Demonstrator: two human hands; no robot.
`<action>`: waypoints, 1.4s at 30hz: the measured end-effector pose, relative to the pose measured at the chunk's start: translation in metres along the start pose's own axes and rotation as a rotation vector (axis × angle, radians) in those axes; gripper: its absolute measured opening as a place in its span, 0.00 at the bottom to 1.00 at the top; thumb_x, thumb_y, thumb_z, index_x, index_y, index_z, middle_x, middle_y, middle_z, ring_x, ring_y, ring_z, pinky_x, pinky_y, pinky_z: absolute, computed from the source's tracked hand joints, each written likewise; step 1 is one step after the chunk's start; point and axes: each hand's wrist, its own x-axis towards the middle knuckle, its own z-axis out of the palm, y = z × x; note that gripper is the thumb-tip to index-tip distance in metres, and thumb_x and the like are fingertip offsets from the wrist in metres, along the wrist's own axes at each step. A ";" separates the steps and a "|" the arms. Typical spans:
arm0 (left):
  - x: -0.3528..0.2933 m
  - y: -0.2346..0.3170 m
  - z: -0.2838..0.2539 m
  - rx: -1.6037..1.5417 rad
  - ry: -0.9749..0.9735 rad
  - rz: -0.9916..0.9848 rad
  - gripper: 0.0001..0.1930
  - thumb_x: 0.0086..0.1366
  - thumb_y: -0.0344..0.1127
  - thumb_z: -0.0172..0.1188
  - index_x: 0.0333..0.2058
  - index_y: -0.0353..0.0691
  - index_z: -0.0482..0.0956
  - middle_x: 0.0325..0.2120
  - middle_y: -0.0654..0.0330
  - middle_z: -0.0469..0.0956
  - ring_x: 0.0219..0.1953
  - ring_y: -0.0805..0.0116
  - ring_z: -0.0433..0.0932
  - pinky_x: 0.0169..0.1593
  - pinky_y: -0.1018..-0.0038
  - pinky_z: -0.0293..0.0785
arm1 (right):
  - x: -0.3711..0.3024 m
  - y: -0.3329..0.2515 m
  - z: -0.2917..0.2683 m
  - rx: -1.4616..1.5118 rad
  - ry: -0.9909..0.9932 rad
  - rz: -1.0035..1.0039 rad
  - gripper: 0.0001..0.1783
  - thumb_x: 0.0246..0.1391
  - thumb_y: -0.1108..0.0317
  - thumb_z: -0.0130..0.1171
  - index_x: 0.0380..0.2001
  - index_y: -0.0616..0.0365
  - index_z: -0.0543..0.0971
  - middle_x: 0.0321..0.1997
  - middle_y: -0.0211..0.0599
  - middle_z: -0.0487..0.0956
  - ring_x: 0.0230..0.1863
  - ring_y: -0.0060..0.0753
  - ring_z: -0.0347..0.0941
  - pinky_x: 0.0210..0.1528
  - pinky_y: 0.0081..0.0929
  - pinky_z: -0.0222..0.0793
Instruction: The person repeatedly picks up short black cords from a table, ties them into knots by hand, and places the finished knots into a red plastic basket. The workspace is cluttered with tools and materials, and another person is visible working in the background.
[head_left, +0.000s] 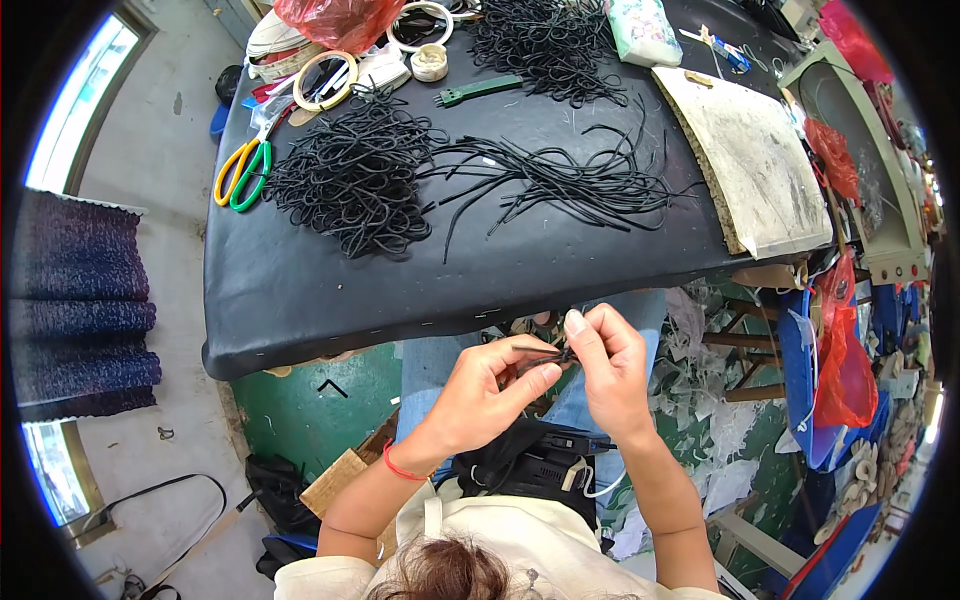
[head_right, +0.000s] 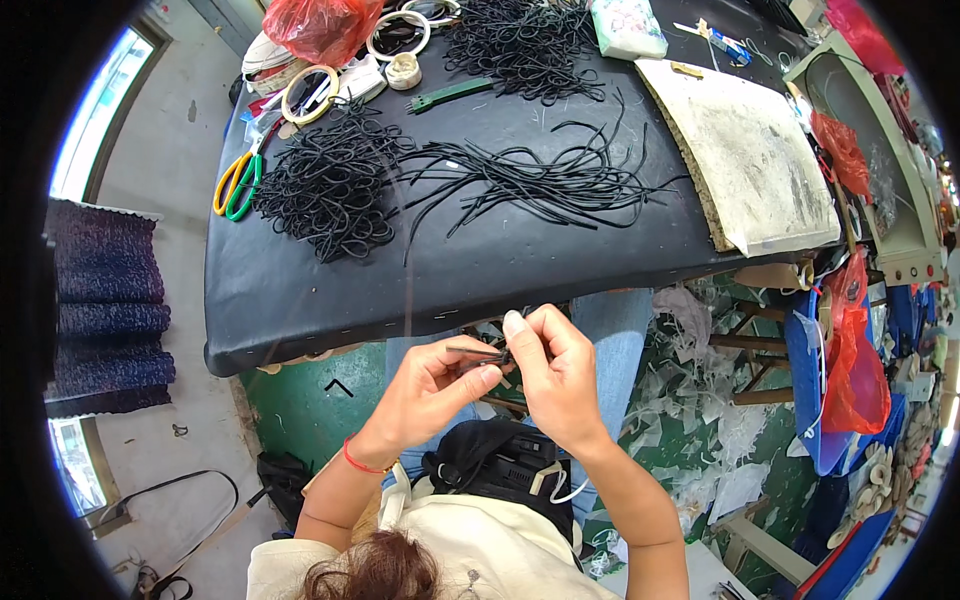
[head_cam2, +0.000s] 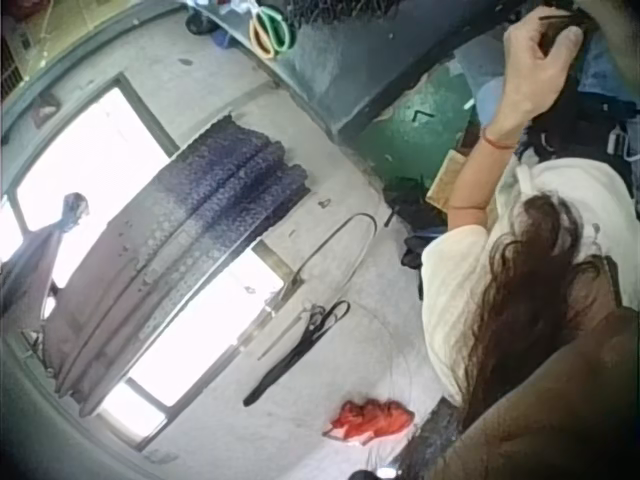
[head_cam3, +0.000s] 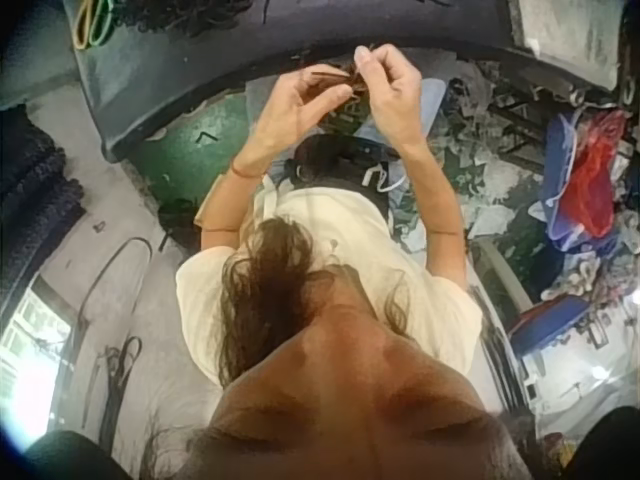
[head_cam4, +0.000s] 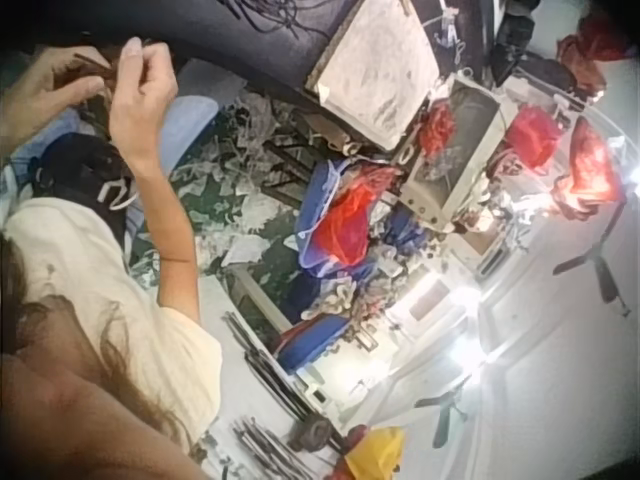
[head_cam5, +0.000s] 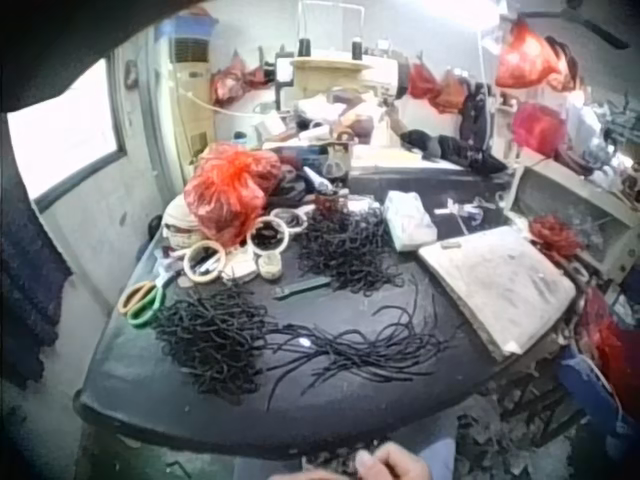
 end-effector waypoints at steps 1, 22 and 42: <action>-0.001 -0.004 0.003 0.023 0.018 0.031 0.09 0.60 0.31 0.58 0.36 0.31 0.77 0.24 0.68 0.73 0.24 0.86 0.65 0.26 0.84 0.62 | 0.001 0.000 0.001 -0.014 0.035 0.002 0.16 0.57 0.69 0.53 0.16 0.58 0.65 0.15 0.20 0.63 0.19 0.09 0.54 0.19 0.16 0.52; 0.013 0.006 -0.009 0.085 0.102 0.087 0.10 0.61 0.35 0.58 0.36 0.33 0.77 0.22 0.67 0.75 0.24 0.84 0.69 0.27 0.85 0.67 | 0.007 -0.005 -0.011 0.178 -0.165 0.181 0.10 0.56 0.65 0.56 0.32 0.62 0.75 0.25 0.25 0.73 0.27 0.10 0.64 0.29 0.12 0.60; 0.011 0.010 0.007 -0.130 0.235 0.072 0.10 0.63 0.34 0.56 0.38 0.34 0.76 0.25 0.66 0.75 0.27 0.83 0.71 0.30 0.85 0.69 | 0.016 -0.008 0.001 0.221 -0.085 0.104 0.12 0.59 0.65 0.52 0.41 0.62 0.73 0.32 0.26 0.74 0.34 0.12 0.66 0.38 0.14 0.63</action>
